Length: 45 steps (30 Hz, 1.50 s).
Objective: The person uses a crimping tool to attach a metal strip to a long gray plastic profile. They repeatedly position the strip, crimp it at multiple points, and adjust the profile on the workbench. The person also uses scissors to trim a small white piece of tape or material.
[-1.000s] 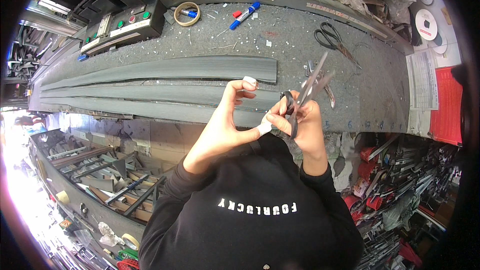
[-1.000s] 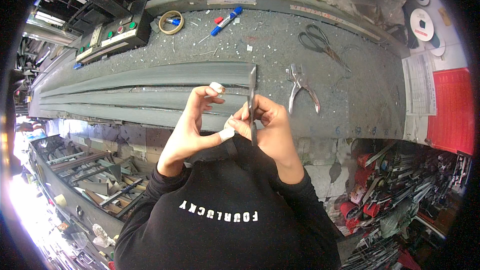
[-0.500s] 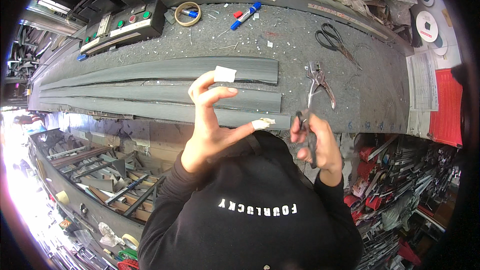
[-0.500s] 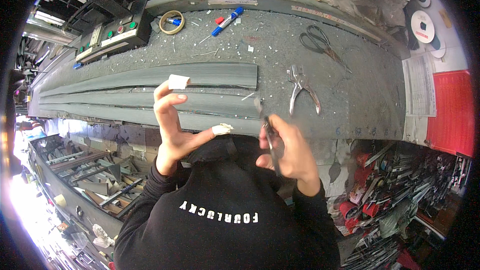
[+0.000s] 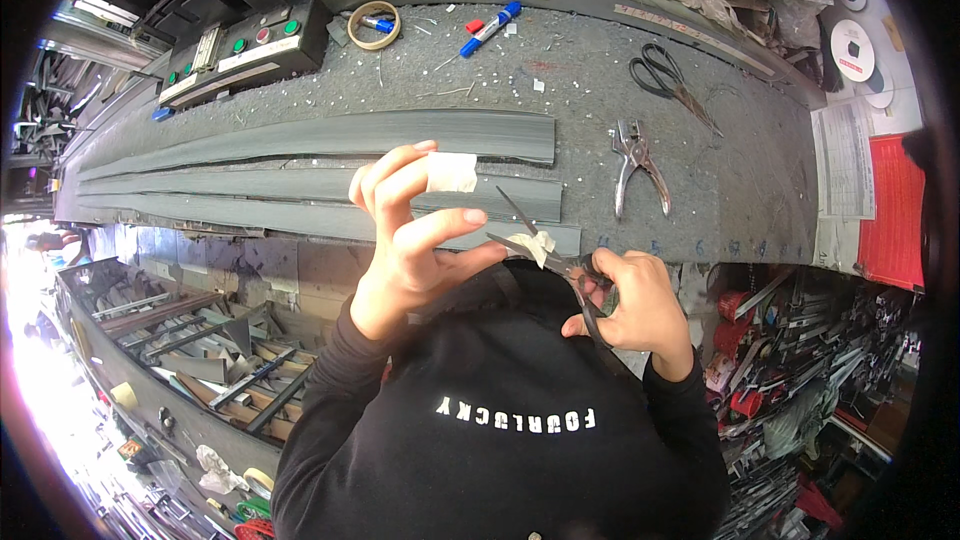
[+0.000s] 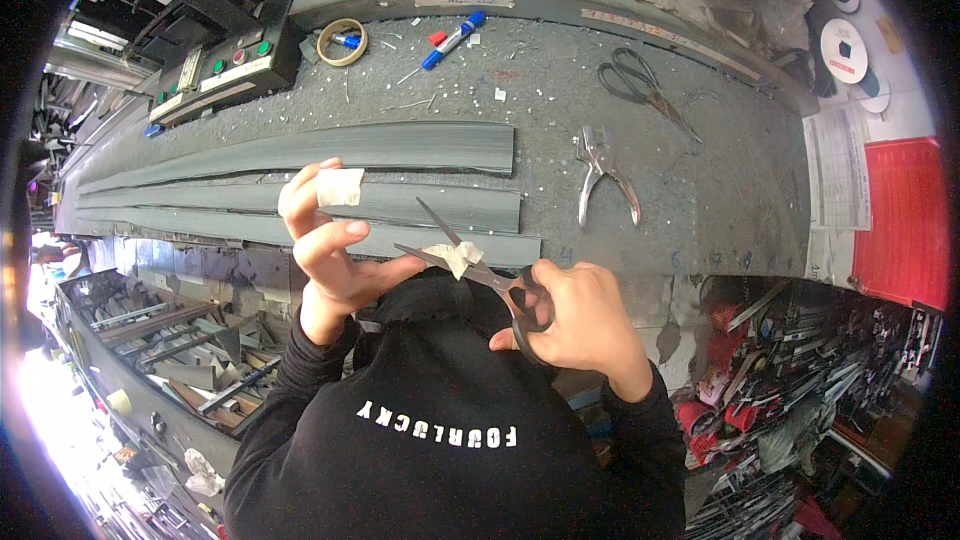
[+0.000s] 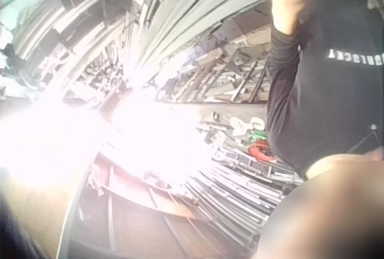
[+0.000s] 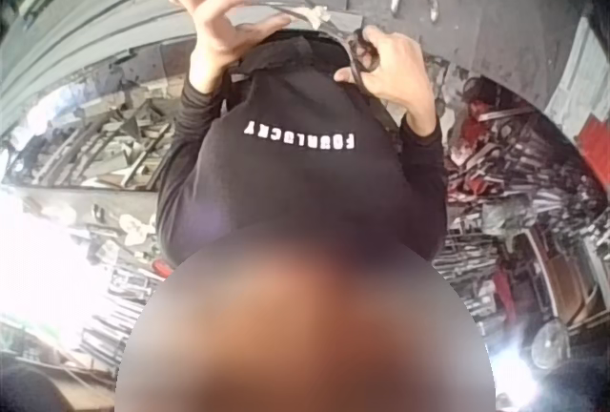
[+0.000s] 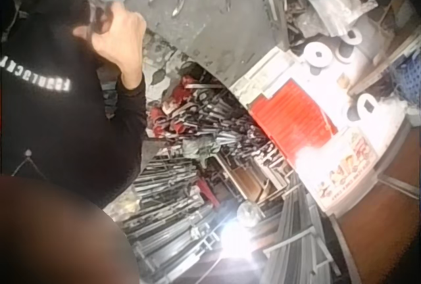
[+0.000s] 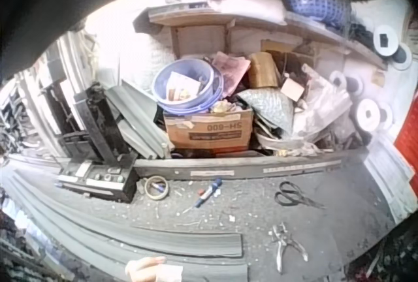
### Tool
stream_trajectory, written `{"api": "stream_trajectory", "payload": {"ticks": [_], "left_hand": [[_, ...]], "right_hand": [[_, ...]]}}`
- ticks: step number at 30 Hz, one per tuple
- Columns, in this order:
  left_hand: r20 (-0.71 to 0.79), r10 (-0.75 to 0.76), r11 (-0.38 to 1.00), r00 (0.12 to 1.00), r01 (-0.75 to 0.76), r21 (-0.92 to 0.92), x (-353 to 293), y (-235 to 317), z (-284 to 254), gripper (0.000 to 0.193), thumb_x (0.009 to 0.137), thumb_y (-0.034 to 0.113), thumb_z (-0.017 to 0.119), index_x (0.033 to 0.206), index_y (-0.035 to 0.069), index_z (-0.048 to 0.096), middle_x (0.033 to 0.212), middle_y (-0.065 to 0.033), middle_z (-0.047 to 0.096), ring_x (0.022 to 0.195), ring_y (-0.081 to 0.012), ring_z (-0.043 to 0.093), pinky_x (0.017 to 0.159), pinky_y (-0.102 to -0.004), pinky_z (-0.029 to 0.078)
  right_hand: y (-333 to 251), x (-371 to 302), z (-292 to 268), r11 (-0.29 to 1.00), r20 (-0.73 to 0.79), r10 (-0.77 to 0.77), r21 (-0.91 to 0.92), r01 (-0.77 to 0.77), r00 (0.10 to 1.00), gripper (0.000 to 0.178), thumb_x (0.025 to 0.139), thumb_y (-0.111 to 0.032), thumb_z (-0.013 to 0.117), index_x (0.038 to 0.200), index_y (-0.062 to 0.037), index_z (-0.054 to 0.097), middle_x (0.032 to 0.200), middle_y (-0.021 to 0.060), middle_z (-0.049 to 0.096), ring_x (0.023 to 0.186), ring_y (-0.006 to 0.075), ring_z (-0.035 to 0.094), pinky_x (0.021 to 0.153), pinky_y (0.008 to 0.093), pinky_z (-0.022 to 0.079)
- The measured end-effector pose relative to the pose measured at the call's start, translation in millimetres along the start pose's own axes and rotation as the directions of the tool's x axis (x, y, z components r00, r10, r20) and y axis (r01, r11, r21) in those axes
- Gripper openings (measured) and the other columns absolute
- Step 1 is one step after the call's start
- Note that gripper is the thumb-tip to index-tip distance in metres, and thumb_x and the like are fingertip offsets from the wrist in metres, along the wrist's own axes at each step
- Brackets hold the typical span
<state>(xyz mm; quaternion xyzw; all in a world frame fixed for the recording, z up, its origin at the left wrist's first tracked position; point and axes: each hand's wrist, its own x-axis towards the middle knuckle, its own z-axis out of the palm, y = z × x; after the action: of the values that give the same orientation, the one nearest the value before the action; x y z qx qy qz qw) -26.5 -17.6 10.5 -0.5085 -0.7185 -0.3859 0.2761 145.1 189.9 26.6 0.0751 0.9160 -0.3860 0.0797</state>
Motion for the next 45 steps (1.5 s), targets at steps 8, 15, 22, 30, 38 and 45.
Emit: {"api": "stream_trajectory", "payload": {"ticks": [8,15,22,30,38,45], "left_hand": [[-0.025,0.045,0.999,0.999,-0.045,0.021,-0.4,1.3,-8.8,0.074,0.06,0.04,0.091,0.115,0.03,0.042,0.115,-0.0086,0.049,0.109,-0.0341,0.052,0.086,-0.0476,0.042],[-0.15,0.027,0.999,0.988,-0.031,-0.023,-2.2,1.8,-2.2,0.047,0.065,0.039,0.083,0.102,0.045,0.056,0.108,0.0022,0.051,0.109,-0.025,0.052,0.086,-0.0394,0.031],[-0.171,0.074,0.997,0.982,-0.077,-0.01,-5.0,-3.6,1.7,0.046,0.067,0.041,0.083,0.103,0.044,0.055,0.107,0.0029,0.05,0.107,-0.0233,0.052,0.085,-0.0386,0.032],[-0.243,0.044,0.995,0.969,-0.065,-0.079,-2.0,-4.1,12.2,0.054,0.065,0.044,0.085,0.106,0.039,0.052,0.108,0.0037,0.05,0.105,-0.0233,0.053,0.085,-0.0387,0.034],[-0.279,0.069,0.985,0.958,-0.109,-0.131,5.6,-2.5,27.9,0.053,0.064,0.048,0.085,0.105,0.039,0.052,0.106,0.0025,0.05,0.102,-0.0248,0.055,0.084,-0.0403,0.032],[-0.219,0.09,0.974,0.972,-0.132,-0.186,10.8,-0.9,30.3,0.054,0.061,0.05,0.084,0.103,0.039,0.054,0.105,0.0014,0.05,0.101,-0.0255,0.055,0.084,-0.0408,0.032]], "right_hand": [[-1.2,0.6,-2.0,1.0,0.061,0.007,-0.001,-0.007,0.998,0.058,0.053,-0.046,0.09,0.07,-0.001,0.058,0.055,0.0058,0.056,0.05,0.0225,0.06,0.051,0.0316,0.044],[-2.7,1.3,-2.0,1.0,0.045,0.007,0.025,-0.008,0.999,0.046,0.061,-0.04,0.086,0.069,-0.0028,0.061,0.052,0.0071,0.058,0.049,0.0256,0.063,0.051,0.0326,0.047],[-0.9,-3.6,-3.5,0.995,0.067,0.045,0.088,-0.051,0.997,0.043,0.065,-0.037,0.086,0.065,-0.0032,0.059,0.05,0.0063,0.057,0.045,0.02,0.06,0.048,0.0284,0.044],[11.4,-10.0,3.6,0.895,0.23,0.109,0.4,-0.196,0.967,0.037,0.068,-0.022,0.085,0.066,-0.0006,0.055,0.05,0.0102,0.053,0.049,0.0055,0.051,0.047,0.0274,0.04],[18.3,-17.8,13.6,0.927,0.146,-0.041,0.374,-0.016,0.988,0.062,0.055,-0.047,0.091,0.077,-0.0035,0.052,0.057,0.0055,0.052,0.05,0.0216,0.056,0.051,0.0319,0.042],[10.1,-17.4,10.5,0.976,0.121,0.041,0.206,-0.065,0.992,0.071,0.05,-0.057,0.089,0.075,-0.0033,0.05,0.057,0.0044,0.05,0.051,0.018,0.057,0.05,0.0291,0.042]]}}
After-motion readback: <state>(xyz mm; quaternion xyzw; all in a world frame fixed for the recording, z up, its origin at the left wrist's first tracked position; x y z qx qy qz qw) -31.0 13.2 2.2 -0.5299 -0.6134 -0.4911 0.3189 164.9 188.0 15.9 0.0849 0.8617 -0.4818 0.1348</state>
